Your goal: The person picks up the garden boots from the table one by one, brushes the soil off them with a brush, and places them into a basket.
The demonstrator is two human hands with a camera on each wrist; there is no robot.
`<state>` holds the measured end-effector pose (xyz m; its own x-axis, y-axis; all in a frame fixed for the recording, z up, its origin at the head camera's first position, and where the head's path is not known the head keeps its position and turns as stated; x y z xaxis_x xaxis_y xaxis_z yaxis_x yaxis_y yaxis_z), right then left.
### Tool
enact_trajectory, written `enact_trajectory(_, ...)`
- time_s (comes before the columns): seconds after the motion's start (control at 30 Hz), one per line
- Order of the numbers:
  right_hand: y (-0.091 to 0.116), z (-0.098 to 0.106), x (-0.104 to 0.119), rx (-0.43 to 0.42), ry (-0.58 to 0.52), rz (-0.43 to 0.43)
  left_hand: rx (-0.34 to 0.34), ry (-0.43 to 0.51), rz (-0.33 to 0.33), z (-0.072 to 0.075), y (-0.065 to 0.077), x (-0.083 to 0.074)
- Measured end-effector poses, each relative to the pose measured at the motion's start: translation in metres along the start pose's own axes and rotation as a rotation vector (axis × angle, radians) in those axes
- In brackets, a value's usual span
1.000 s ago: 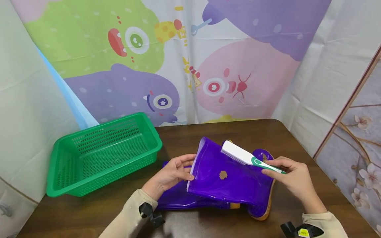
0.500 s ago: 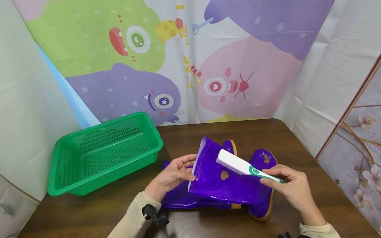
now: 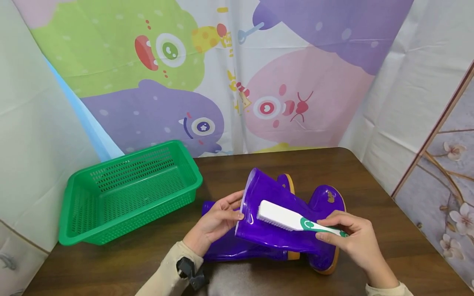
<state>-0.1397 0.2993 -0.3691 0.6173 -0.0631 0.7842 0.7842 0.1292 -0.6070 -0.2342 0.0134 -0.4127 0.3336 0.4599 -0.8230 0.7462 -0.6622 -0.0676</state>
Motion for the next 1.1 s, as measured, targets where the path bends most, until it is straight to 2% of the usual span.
enact_trajectory(0.17, 0.005, -0.006, -0.003, 0.008, 0.032, -0.009, 0.000, 0.021, -0.003, -0.003, 0.001, -0.002)
enact_trajectory(0.33, 0.012, -0.005, -0.011, -0.051, 0.100, 0.012, 0.009, 0.000, 0.013, -0.003, 0.002, -0.003)
enact_trajectory(0.7, 0.017, 0.005, -0.025, -0.189, 0.177, -0.019, 0.023, -0.012, 0.021, -0.002, 0.003, -0.006)
enact_trajectory(0.97, 0.022, 0.020, -0.030, -0.315, 0.400, -0.101, 0.023, -0.010, 0.036, -0.003, 0.004, -0.006)
enact_trajectory(1.03, 0.023, 0.022, -0.027, -0.312, 0.440, -0.111, 0.026, -0.014, 0.035, -0.004, 0.004, -0.007)
enact_trajectory(1.1, 0.022, 0.024, -0.022, -0.283, 0.388, -0.070, 0.027, -0.018, 0.036, -0.004, 0.005, -0.008)
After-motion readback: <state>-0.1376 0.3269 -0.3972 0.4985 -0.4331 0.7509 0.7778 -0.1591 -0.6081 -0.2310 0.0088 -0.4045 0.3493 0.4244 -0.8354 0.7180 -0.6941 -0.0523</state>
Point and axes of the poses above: each hand's wrist, its own y-axis away from the middle knuckle, its own z-axis out of the back of the hand, x = y × z, the point moved 4 cm from there along -y, towards the middle knuckle, and after that the axes turned 4 degrees about z, right-handed, at the moved point
